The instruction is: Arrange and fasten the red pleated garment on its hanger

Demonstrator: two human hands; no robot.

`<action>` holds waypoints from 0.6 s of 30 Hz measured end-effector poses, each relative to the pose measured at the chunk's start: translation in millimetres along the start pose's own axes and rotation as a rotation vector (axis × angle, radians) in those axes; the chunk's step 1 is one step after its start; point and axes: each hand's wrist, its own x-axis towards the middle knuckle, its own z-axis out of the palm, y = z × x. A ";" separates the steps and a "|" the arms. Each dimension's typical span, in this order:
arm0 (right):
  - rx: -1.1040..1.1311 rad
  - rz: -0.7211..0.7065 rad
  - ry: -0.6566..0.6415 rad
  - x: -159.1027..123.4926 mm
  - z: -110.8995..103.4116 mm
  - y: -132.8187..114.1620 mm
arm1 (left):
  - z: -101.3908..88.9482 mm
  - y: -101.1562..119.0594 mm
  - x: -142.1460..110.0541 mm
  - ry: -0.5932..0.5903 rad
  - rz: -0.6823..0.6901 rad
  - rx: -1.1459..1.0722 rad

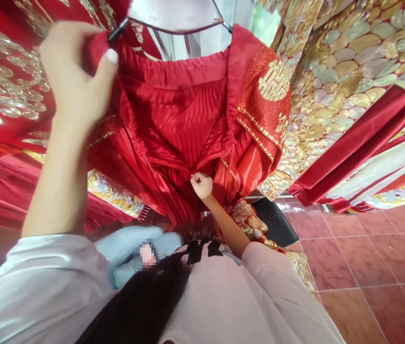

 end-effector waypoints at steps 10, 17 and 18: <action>0.381 0.109 -0.253 -37.9 -0.2 1.2 | 104.0 81.5 -253.4 0.173 -0.149 -0.182; 0.465 0.222 -0.274 -35.8 -11.0 -7.8 | 184.9 100.6 -290.1 -0.311 -0.479 -0.384; 0.474 0.246 -0.279 -35.5 -11.5 -8.0 | 188.0 99.3 -291.3 -0.320 -0.496 -0.390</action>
